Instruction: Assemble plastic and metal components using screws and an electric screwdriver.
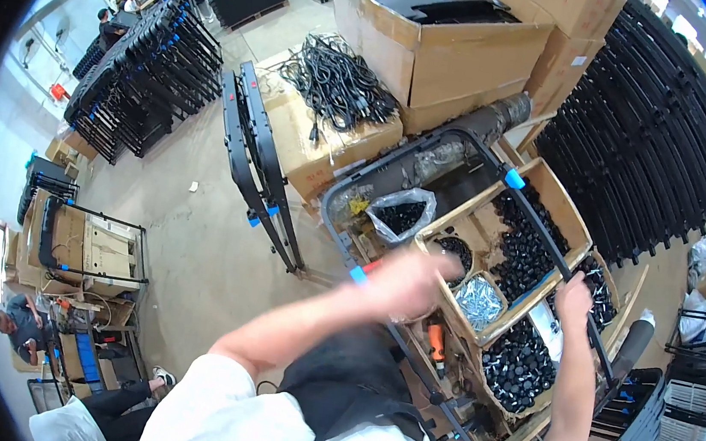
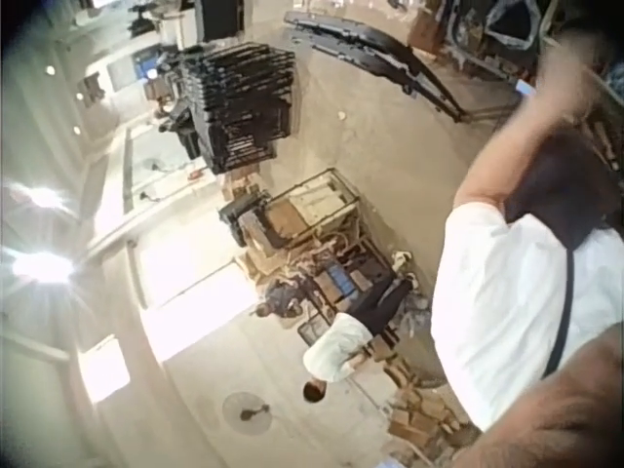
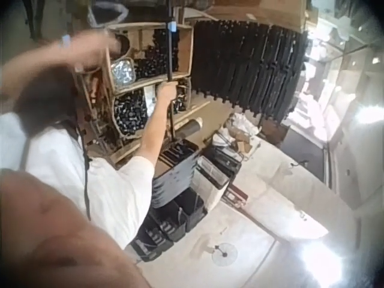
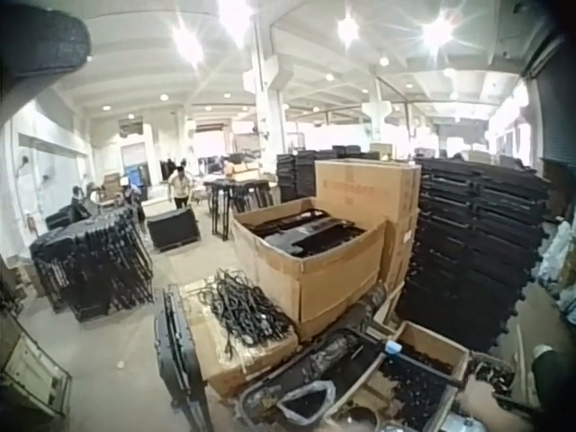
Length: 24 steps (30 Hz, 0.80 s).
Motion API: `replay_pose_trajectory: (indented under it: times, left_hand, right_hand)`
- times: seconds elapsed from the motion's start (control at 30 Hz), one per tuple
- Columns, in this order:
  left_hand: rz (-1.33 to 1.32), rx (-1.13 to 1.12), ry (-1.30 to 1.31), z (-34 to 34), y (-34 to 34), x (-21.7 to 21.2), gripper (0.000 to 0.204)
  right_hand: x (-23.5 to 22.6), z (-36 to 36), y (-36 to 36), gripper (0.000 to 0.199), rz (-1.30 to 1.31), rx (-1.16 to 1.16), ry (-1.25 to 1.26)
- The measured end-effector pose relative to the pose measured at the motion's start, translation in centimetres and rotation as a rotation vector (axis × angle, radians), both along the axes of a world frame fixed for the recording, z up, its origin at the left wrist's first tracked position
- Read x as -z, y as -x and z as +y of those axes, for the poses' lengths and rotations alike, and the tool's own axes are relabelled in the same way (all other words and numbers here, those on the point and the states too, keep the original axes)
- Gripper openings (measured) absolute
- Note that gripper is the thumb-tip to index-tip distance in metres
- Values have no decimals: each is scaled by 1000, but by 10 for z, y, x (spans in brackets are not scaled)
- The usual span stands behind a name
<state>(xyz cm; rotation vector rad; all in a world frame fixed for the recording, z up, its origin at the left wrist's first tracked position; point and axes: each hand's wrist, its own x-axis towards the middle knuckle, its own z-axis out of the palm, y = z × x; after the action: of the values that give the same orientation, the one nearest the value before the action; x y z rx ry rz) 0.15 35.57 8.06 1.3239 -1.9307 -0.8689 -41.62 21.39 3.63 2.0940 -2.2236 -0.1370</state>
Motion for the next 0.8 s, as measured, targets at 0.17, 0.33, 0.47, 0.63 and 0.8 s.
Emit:
replay_pose_trajectory:
  times: [0.17,0.33,0.47,0.63,0.8]
  left_hand:
    - [157,-930,-10,-195,-218,-26,37]
    - [3,-1131,-309,-323,-328,-39,57]
    - [-57,-1113,-447,-370,-352,-42,65]
    - [138,-1117,-464,-396,-369,-26,67]
    - [797,-984,42,-386,-370,-71,45]
  right_hand:
    - [-45,216,-100,25,-422,-549,-294]
    - [-62,320,-157,34,-275,-197,-473]
    - [-41,323,-179,37,43,94,-451]
    - [-42,328,-199,48,54,201,-199]
    - [-49,332,-201,70,303,273,-852]
